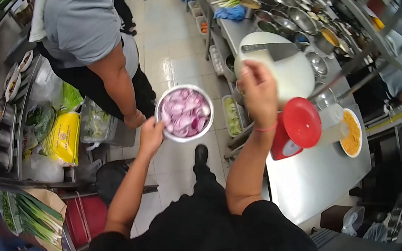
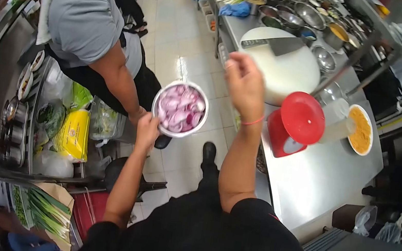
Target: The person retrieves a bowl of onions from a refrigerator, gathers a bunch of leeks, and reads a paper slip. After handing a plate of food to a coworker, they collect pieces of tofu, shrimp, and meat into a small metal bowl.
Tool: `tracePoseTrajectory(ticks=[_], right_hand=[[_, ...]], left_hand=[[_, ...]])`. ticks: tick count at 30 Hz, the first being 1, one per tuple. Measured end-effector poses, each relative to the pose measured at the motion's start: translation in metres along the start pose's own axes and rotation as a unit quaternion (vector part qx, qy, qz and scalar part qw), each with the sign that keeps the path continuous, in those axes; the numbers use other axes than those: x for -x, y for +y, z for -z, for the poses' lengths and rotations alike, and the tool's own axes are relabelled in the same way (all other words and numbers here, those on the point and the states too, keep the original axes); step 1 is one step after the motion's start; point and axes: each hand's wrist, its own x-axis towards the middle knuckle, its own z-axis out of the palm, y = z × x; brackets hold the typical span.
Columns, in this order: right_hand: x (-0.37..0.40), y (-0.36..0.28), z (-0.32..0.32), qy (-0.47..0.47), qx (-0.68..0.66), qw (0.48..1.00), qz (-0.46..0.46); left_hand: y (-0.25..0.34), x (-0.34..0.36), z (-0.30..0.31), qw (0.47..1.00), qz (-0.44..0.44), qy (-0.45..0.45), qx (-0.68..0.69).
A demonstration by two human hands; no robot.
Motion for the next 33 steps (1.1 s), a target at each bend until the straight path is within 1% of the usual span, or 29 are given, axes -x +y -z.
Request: tracePoseTrajectory(ticks=[1,3,5,7,8,9,10,11,12,13,14,15,17,19,21,23,24,25,27,29,30,32,33], right_hand=[[-0.018,0.009,0.006,0.048,0.005,0.999,0.006],[-0.059,0.023,0.016,0.103,-0.021,0.994,0.018],[-0.101,0.037,0.021,0.146,0.018,0.989,-0.007],[-0.14,0.061,0.029,0.121,0.114,0.986,-0.001],[-0.162,0.075,0.028,0.125,0.151,0.98,0.012],[-0.177,0.075,0.026,0.116,0.197,0.973,0.038],[-0.189,0.073,0.025,0.091,0.213,0.973,0.008],[-0.202,0.082,0.027,0.077,0.258,0.963,0.017],[-0.211,0.075,0.031,0.038,0.265,0.963,-0.022],[-0.216,0.071,0.034,0.029,0.259,0.964,-0.056],[-0.224,0.072,0.041,0.033,0.258,0.964,-0.053],[-0.23,0.074,0.045,0.035,0.254,0.965,-0.052],[-0.239,0.081,0.063,0.055,0.238,0.968,-0.061],[-0.244,0.078,0.082,0.097,0.226,0.968,-0.055],[-0.244,0.095,0.11,0.079,0.291,0.952,-0.06],[-0.239,0.102,0.13,0.102,0.307,0.943,-0.079],[-0.241,0.104,0.134,0.112,0.313,0.938,-0.094],[-0.242,0.088,0.13,0.111,0.305,0.937,-0.128],[-0.248,0.092,0.134,0.129,0.308,0.932,-0.139],[-0.258,0.093,0.132,0.124,0.314,0.922,-0.189],[-0.263,0.094,0.127,0.127,0.318,0.92,-0.191],[-0.276,0.095,0.114,0.008,0.4,0.914,-0.058],[-0.282,0.1,0.11,-0.03,0.375,0.919,-0.117]], left_hand=[[0.013,-0.021,-0.008,1.0,-0.002,-0.006,-0.019],[-0.009,-0.081,-0.017,0.996,0.015,-0.027,0.083],[-0.002,-0.125,-0.027,0.993,0.006,-0.048,0.108],[0.028,-0.151,-0.044,0.994,0.011,-0.028,0.102],[0.027,-0.173,-0.043,0.996,0.005,-0.048,0.074],[0.027,-0.198,-0.038,0.996,-0.005,-0.072,0.048],[0.034,-0.218,-0.042,0.997,-0.002,-0.062,0.05],[0.042,-0.236,-0.051,0.997,0.002,-0.051,0.052],[0.061,-0.246,-0.064,0.996,0.0,-0.059,0.064],[0.076,-0.254,-0.074,0.995,0.0,-0.063,0.076],[0.077,-0.278,-0.075,0.995,-0.006,-0.079,0.059],[0.096,-0.284,-0.086,0.995,-0.006,-0.082,0.053],[0.114,-0.309,-0.102,0.993,-0.008,-0.102,0.065],[0.125,-0.336,-0.116,0.991,-0.009,-0.124,0.042],[0.128,-0.361,-0.129,0.989,-0.013,-0.144,0.027],[0.124,-0.387,-0.139,0.988,-0.026,-0.148,0.031],[0.123,-0.404,-0.142,0.986,-0.031,-0.163,0.009],[0.123,-0.418,-0.146,0.987,-0.031,-0.159,0.014],[0.12,-0.441,-0.16,0.982,0.01,-0.18,0.051],[0.115,-0.464,-0.168,0.979,0.017,-0.191,0.066],[0.117,-0.471,-0.173,0.976,0.009,-0.212,0.054],[0.125,-0.48,-0.188,0.968,0.0,-0.249,0.033],[0.133,-0.478,-0.198,0.964,-0.001,-0.262,0.035]])
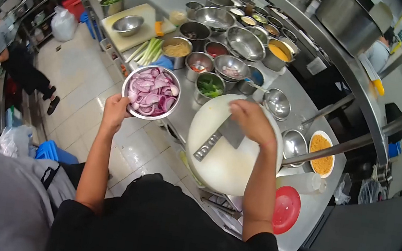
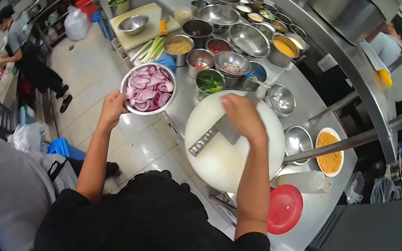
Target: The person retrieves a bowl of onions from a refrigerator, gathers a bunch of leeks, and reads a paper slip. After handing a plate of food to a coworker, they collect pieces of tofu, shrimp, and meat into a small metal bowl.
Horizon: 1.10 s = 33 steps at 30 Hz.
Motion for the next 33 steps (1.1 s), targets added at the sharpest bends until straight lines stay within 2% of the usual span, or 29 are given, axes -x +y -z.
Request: tracePoseTrajectory(ticks=[3,5,10,12,14,17,18,19,21,24,25,28,29,33], right_hand=[[-0.02,-0.008,-0.022,-0.022,-0.055,0.998,0.028],[-0.036,-0.023,-0.026,-0.068,-0.065,0.995,-0.027],[-0.108,-0.01,-0.031,-0.089,-0.001,0.993,-0.08],[-0.13,-0.005,-0.039,-0.088,-0.13,0.973,-0.166],[-0.152,-0.001,-0.047,-0.084,-0.155,0.964,-0.198],[-0.18,-0.004,-0.062,-0.007,-0.27,0.936,-0.225],[-0.192,-0.007,-0.063,-0.001,-0.266,0.937,-0.228],[-0.204,-0.011,-0.066,0.011,-0.319,0.914,-0.252],[-0.23,-0.018,-0.074,0.058,-0.397,0.87,-0.286],[-0.259,-0.012,-0.084,0.113,-0.381,0.874,-0.281],[-0.27,-0.012,-0.086,0.147,-0.369,0.871,-0.289],[-0.301,0.001,-0.081,0.2,-0.36,0.872,-0.264],[-0.308,0.007,-0.076,0.205,-0.356,0.872,-0.268],[-0.349,0.055,-0.056,0.292,-0.356,0.847,-0.266]], left_hand=[[0.02,-0.014,-0.019,0.999,0.018,-0.034,0.013],[0.02,-0.033,-0.024,0.998,0.025,-0.065,0.011],[0.038,-0.086,-0.044,0.989,0.032,-0.143,0.004],[0.04,-0.122,-0.048,0.984,0.038,-0.173,0.01],[0.043,-0.156,-0.047,0.974,0.023,-0.226,0.001],[0.055,-0.203,-0.049,0.963,0.051,-0.263,0.024],[0.064,-0.218,-0.048,0.959,0.056,-0.275,0.032],[0.067,-0.238,-0.044,0.958,0.057,-0.28,0.034],[0.071,-0.279,-0.039,0.937,0.029,-0.344,-0.05],[0.08,-0.318,-0.042,0.926,0.048,-0.371,-0.038],[0.088,-0.324,-0.045,0.921,0.072,-0.383,-0.002],[0.09,-0.355,-0.058,0.916,0.064,-0.394,0.032],[0.083,-0.365,-0.06,0.905,0.091,-0.407,0.085],[0.105,-0.357,-0.045,0.928,0.019,-0.367,0.067]])
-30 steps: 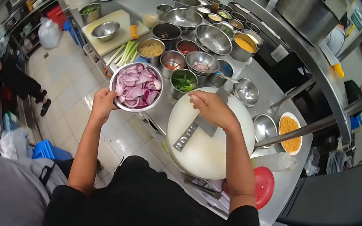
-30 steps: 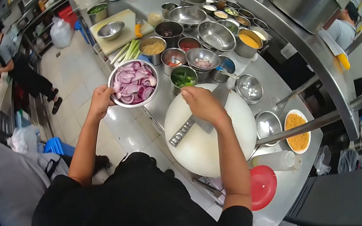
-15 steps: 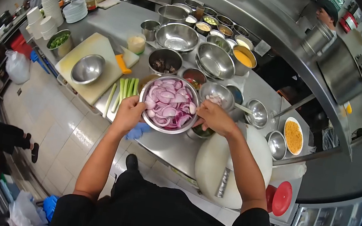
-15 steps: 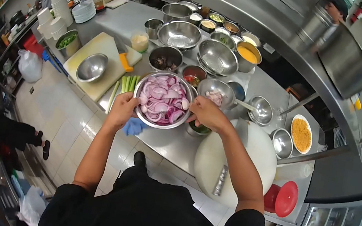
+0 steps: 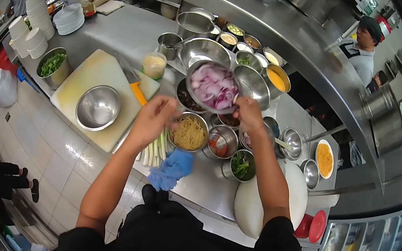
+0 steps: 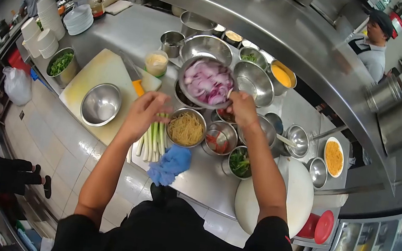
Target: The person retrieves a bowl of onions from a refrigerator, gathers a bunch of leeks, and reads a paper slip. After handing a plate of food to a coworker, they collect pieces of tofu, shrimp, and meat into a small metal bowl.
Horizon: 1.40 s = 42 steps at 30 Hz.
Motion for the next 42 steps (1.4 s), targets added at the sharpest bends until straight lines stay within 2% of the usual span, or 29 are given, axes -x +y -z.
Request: tracePoseTrajectory(ticks=[3,4,5,6,7,8,9,10,11,13,15,17,18,20,23,27,28,30,32,33,34,35,36,37,39,42], right_hand=[[-0.057,-0.015,0.003,0.048,-0.059,0.997,0.033],[-0.088,-0.01,0.011,0.062,-0.11,0.991,0.034],[-0.115,-0.007,0.022,0.057,-0.108,0.992,0.035],[-0.139,-0.004,0.035,0.025,0.086,0.979,0.181],[-0.162,-0.007,0.039,-0.01,0.272,0.908,0.32],[-0.18,-0.011,0.034,-0.014,0.272,0.907,0.322],[-0.198,-0.014,0.029,0.042,0.065,0.975,0.207],[-0.221,-0.019,0.022,0.094,-0.146,0.982,0.076],[-0.279,0.002,0.046,0.14,-0.139,0.98,0.031],[-0.332,0.011,0.049,0.178,-0.139,0.974,0.022],[-0.412,0.048,0.074,0.173,-0.151,0.972,0.053],[-0.422,0.047,0.066,0.157,-0.17,0.97,0.07],[-0.432,0.051,0.068,0.159,-0.162,0.972,0.063],[-0.438,0.054,0.07,0.17,-0.126,0.975,0.061],[-0.441,0.055,0.072,0.178,-0.048,0.981,0.062],[-0.431,0.061,0.075,0.196,0.176,0.962,0.069],[-0.423,0.065,0.082,0.207,0.274,0.936,0.077],[-0.379,0.07,0.119,0.234,0.464,0.849,0.099],[-0.279,0.052,0.215,0.29,0.57,0.759,0.122],[-0.258,0.04,0.225,0.322,0.584,0.73,0.151],[-0.295,0.021,0.198,0.207,0.446,0.871,-0.011],[-0.34,0.038,0.182,0.16,0.36,0.918,-0.047],[-0.398,0.067,0.135,0.094,0.226,0.966,-0.081],[-0.44,0.09,0.102,0.036,0.122,0.984,-0.128],[-0.484,0.105,0.081,-0.064,-0.041,0.967,-0.243],[-0.462,0.074,0.096,-0.021,0.166,0.98,-0.107]], left_hand=[[0.026,0.051,0.042,0.994,-0.023,-0.079,-0.074],[0.011,0.069,0.074,0.994,-0.02,-0.074,-0.074],[-0.006,0.09,0.107,0.995,-0.017,-0.069,-0.073],[-0.018,0.113,0.134,0.998,-0.025,-0.026,-0.049],[-0.029,0.134,0.155,0.999,-0.035,0.017,-0.026],[-0.036,0.153,0.167,0.995,-0.053,0.088,-0.007],[-0.04,0.172,0.175,0.985,-0.07,0.158,0.011],[-0.041,0.189,0.178,0.968,-0.063,0.24,0.02],[-0.044,0.203,0.181,0.945,-0.058,0.32,0.029],[-0.063,0.23,0.189,0.893,-0.05,0.447,0.013],[-0.092,0.259,0.201,0.84,-0.039,0.54,0.03],[-0.114,0.287,0.209,0.819,0.072,0.568,0.02],[-0.122,0.293,0.209,0.818,0.071,0.57,0.02],[-0.138,0.305,0.205,0.793,0.178,0.582,0.032],[-0.178,0.316,0.22,0.782,0.186,0.592,0.065],[-0.157,0.288,0.199,0.806,0.188,0.557,0.072],[-0.156,0.283,0.199,0.82,0.191,0.537,0.06],[-0.144,0.272,0.187,0.831,0.207,0.515,0.039],[-0.119,0.258,0.173,0.816,0.234,0.528,0.024],[-0.111,0.256,0.167,0.801,0.253,0.541,0.02],[-0.112,0.262,0.168,0.803,0.255,0.538,0.03],[-0.116,0.267,0.171,0.809,0.255,0.529,0.037],[-0.12,0.273,0.171,0.795,0.251,0.551,0.045],[-0.124,0.279,0.171,0.794,0.271,0.543,0.037],[-0.132,0.287,0.171,0.789,0.305,0.532,0.028],[-0.175,0.311,0.177,0.785,0.307,0.537,0.032]])
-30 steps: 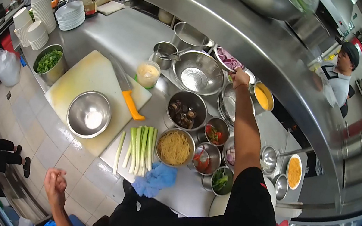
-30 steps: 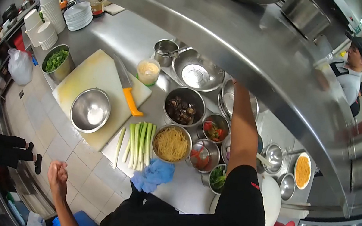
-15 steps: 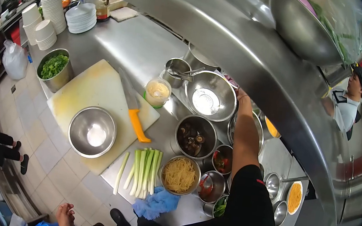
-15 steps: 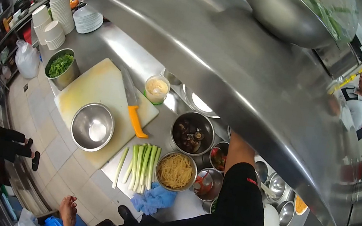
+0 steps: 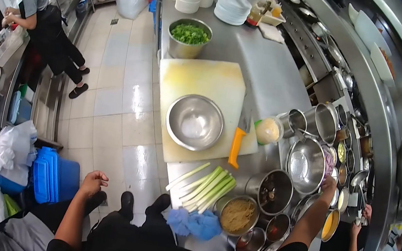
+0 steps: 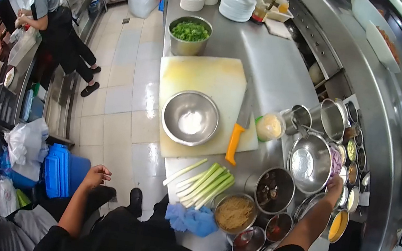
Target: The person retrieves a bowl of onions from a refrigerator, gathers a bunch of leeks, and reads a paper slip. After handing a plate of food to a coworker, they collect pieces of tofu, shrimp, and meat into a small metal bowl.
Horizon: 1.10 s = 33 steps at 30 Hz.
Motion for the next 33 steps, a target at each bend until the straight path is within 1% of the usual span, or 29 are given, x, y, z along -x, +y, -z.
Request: tracePoseTrajectory(ticks=[1,2,3,4,5,6,7,8,9,10,11,13,14,15,17,19,20,21,23,25,27,28,29,30,31,33], right_hand=[[0.013,-0.013,0.003,0.026,0.092,0.994,0.046],[0.022,-0.029,0.002,0.056,0.203,0.972,0.106],[0.031,-0.047,0.0,0.087,0.309,0.931,0.172],[0.042,-0.069,-0.009,0.108,0.379,0.885,0.247],[0.054,-0.096,-0.022,0.112,0.402,0.851,0.32],[0.071,-0.121,-0.042,0.093,0.392,0.829,0.388],[0.092,-0.144,-0.064,0.065,0.355,0.821,0.443],[0.156,-0.17,-0.105,-0.009,0.269,0.876,0.401],[0.225,-0.196,-0.147,-0.071,0.176,0.919,0.347],[0.275,-0.205,-0.181,-0.108,0.179,0.912,0.352],[0.305,-0.216,-0.213,-0.159,0.178,0.902,0.361],[0.333,-0.221,-0.272,-0.251,0.27,0.87,0.328],[0.362,-0.227,-0.305,-0.349,0.296,0.826,0.33],[0.397,-0.234,-0.336,-0.443,0.323,0.766,0.335],[0.493,-0.241,-0.392,-0.548,0.38,0.638,0.385],[0.574,-0.236,-0.436,-0.599,0.416,0.475,0.492],[0.605,-0.228,-0.456,-0.615,0.408,0.384,0.554],[0.633,-0.217,-0.477,-0.62,0.394,0.291,0.613],[0.684,-0.195,-0.507,-0.661,0.351,0.177,0.639],[0.719,-0.157,-0.556,-0.69,0.34,0.049,0.637],[0.756,-0.108,-0.587,-0.708,0.26,-0.005,0.657],[0.774,-0.088,-0.593,-0.729,0.272,0.0,0.629],[0.79,-0.069,-0.593,-0.749,0.286,-0.007,0.598],[0.803,-0.05,-0.588,-0.725,0.299,-0.03,0.62],[0.822,-0.035,-0.58,-0.73,0.29,-0.093,0.612],[0.861,-0.01,-0.558,-0.712,0.411,-0.11,0.559]], left_hand=[[-0.031,-0.017,0.008,0.999,-0.048,-0.003,-0.003],[-0.06,-0.019,0.013,0.996,-0.091,-0.007,-0.005],[-0.064,-0.015,0.01,0.994,-0.11,-0.003,-0.026],[-0.068,-0.009,0.007,0.996,-0.087,-0.028,0.003],[-0.068,-0.006,0.006,0.996,-0.071,-0.051,0.033],[-0.071,-0.002,0.006,0.994,-0.079,-0.073,-0.008],[-0.07,-0.001,0.007,0.99,-0.09,-0.097,-0.053],[-0.065,-0.002,0.006,0.988,-0.097,-0.102,-0.055],[-0.061,0.001,0.003,0.984,-0.087,-0.132,-0.077],[-0.058,0.006,0.003,0.981,-0.077,-0.151,-0.095],[-0.058,0.017,0.007,0.979,-0.066,-0.157,-0.108],[-0.055,0.035,0.007,0.983,-0.059,-0.122,-0.124],[-0.064,0.034,0.011,0.983,-0.058,-0.121,-0.126],[-0.074,0.033,0.018,0.984,-0.057,-0.117,-0.125],[-0.089,0.054,0.028,0.973,-0.179,-0.001,-0.148],[-0.115,0.051,0.044,0.992,-0.08,0.043,-0.083],[-0.134,0.051,0.053,0.989,-0.094,0.069,-0.092],[-0.135,0.074,0.06,0.978,-0.142,0.095,-0.118],[-0.128,0.124,0.07,0.979,-0.112,0.135,-0.107],[-0.15,0.151,0.079,0.969,-0.146,0.189,-0.07],[-0.169,0.183,0.077,0.96,-0.144,0.239,0.0],[-0.165,0.208,0.069,0.954,-0.1,0.282,0.01],[-0.163,0.232,0.063,0.944,-0.049,0.326,0.031],[-0.173,0.245,0.061,0.94,-0.031,0.317,0.124],[-0.188,0.259,0.056,0.925,-0.016,0.309,0.222],[-0.219,0.286,0.045,0.94,-0.083,0.323,0.08]])
